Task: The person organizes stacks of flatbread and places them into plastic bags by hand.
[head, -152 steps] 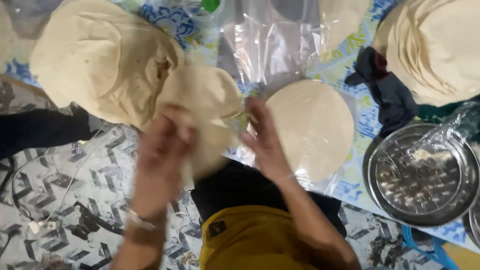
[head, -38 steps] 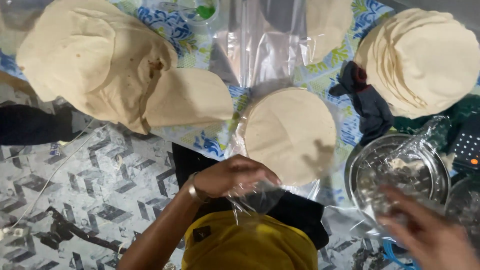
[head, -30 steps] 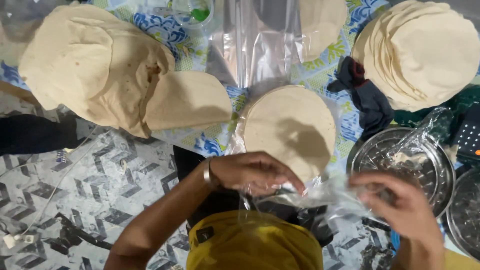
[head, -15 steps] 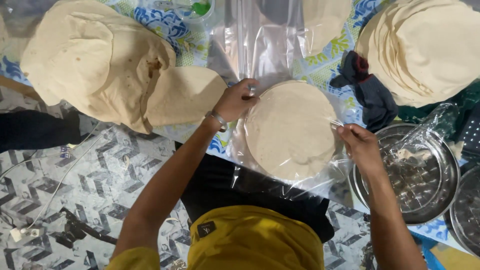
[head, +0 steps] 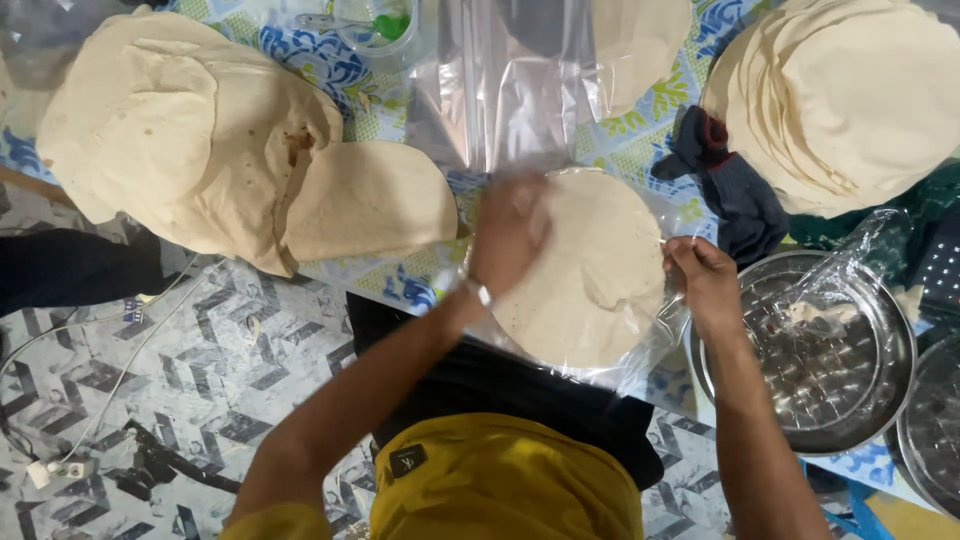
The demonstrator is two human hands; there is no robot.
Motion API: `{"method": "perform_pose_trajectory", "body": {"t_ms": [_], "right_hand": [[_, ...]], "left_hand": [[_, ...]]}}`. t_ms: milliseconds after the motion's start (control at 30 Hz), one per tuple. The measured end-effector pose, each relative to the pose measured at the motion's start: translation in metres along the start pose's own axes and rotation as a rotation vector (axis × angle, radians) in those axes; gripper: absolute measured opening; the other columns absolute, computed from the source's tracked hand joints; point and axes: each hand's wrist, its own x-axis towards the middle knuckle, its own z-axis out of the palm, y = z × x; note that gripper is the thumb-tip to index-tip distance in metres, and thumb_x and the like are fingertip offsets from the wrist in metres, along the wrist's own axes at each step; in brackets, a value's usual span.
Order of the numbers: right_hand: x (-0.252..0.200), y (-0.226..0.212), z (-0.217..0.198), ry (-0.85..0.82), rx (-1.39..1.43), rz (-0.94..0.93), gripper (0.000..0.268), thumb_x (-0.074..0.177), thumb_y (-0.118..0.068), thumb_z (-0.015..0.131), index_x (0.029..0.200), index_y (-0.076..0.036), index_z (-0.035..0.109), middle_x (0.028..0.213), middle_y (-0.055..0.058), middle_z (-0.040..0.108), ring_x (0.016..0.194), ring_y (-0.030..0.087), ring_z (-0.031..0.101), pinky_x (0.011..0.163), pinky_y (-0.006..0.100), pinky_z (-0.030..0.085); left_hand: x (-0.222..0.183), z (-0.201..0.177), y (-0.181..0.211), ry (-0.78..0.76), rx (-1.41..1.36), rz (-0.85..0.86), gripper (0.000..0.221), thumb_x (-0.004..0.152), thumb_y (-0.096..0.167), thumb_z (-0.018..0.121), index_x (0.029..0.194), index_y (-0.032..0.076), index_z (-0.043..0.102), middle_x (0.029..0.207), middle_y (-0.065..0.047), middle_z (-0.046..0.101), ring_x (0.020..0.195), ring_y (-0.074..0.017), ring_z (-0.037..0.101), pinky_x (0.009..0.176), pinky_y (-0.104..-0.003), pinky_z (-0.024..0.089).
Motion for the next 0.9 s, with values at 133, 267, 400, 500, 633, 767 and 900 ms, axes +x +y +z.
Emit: {"method": "perform_pose_trajectory", "body": {"t_ms": [133,267,400,500,633,767,900], "right_hand": [[0.003,0.0,0.002,0.013,-0.038,0.046,0.019,0.103,-0.024,0.065,0.097,-0.008,0.072,0.076,-0.006,0.062,0.054,0.001,0.043,0.045,0.021,0.029],[0.007,0.011,-0.003,-0.005,-0.016,-0.024,0.02,0.104,-0.023,0.062,0.098,-0.007,0.072,0.075,-0.005,0.062,0.053,0.002,0.043,0.047,0.021,0.032],[0.016,0.029,-0.017,-0.05,0.026,-0.071,0.027,0.108,-0.028,0.069,0.108,-0.001,0.072,0.08,-0.001,0.059,0.063,0.006,0.044,0.056,0.024,0.034],[-0.013,-0.038,-0.038,-0.007,-0.783,-0.185,0.054,0.105,-0.048,0.064,0.129,0.0,0.064,0.103,0.015,0.072,0.083,0.024,0.069,0.069,0.036,0.055],[-0.062,-0.127,-0.043,-0.149,-1.205,0.145,0.064,0.096,-0.056,0.064,0.141,-0.011,0.062,0.111,0.02,0.075,0.094,0.032,0.073,0.082,0.044,0.056],[-0.082,-0.14,0.001,-0.341,-1.257,0.162,0.092,0.087,-0.063,0.063,0.166,-0.027,0.033,0.119,0.012,0.076,0.098,0.031,0.073,0.087,0.046,0.057],[-0.066,-0.07,0.031,-0.502,-1.276,-0.067,0.118,0.074,-0.065,0.073,0.163,-0.022,0.008,0.149,0.018,0.05,0.131,0.041,0.053,0.1,0.048,0.048]], "left_hand": [[-0.034,-0.008,0.031,-0.162,-0.03,0.087,0.057,0.095,0.034,0.066,0.148,0.019,0.05,0.157,-0.013,0.045,0.15,-0.0341,0.037,0.125,-0.057,0.025],[-0.037,-0.011,0.029,-0.249,0.034,0.134,0.069,0.1,0.052,0.056,0.157,0.018,0.04,0.167,-0.016,0.03,0.156,-0.0349,0.023,0.126,-0.056,0.016],[-0.036,-0.013,0.029,-0.266,0.087,0.139,0.07,0.103,0.056,0.05,0.161,0.019,0.035,0.169,-0.015,0.027,0.158,-0.0324,0.021,0.129,-0.054,0.013],[-0.039,-0.009,0.028,-0.27,0.156,0.154,0.073,0.103,0.059,0.048,0.163,0.02,0.033,0.171,-0.013,0.026,0.16,-0.0304,0.019,0.13,-0.051,0.011],[-0.032,-0.026,0.033,-0.318,0.13,0.142,0.086,0.095,0.068,0.051,0.163,0.019,0.031,0.171,-0.014,0.022,0.159,-0.0312,0.017,0.13,-0.051,0.008],[-0.03,-0.028,0.038,-0.386,0.086,0.109,0.101,0.084,0.076,0.057,0.162,0.019,0.028,0.17,-0.015,0.019,0.158,-0.0321,0.014,0.128,-0.053,0.006],[-0.023,-0.043,0.039,-0.333,0.047,0.139,0.1,0.082,0.071,0.065,0.16,0.019,0.031,0.167,-0.017,0.019,0.156,-0.0348,0.016,0.124,-0.059,0.007]]}}
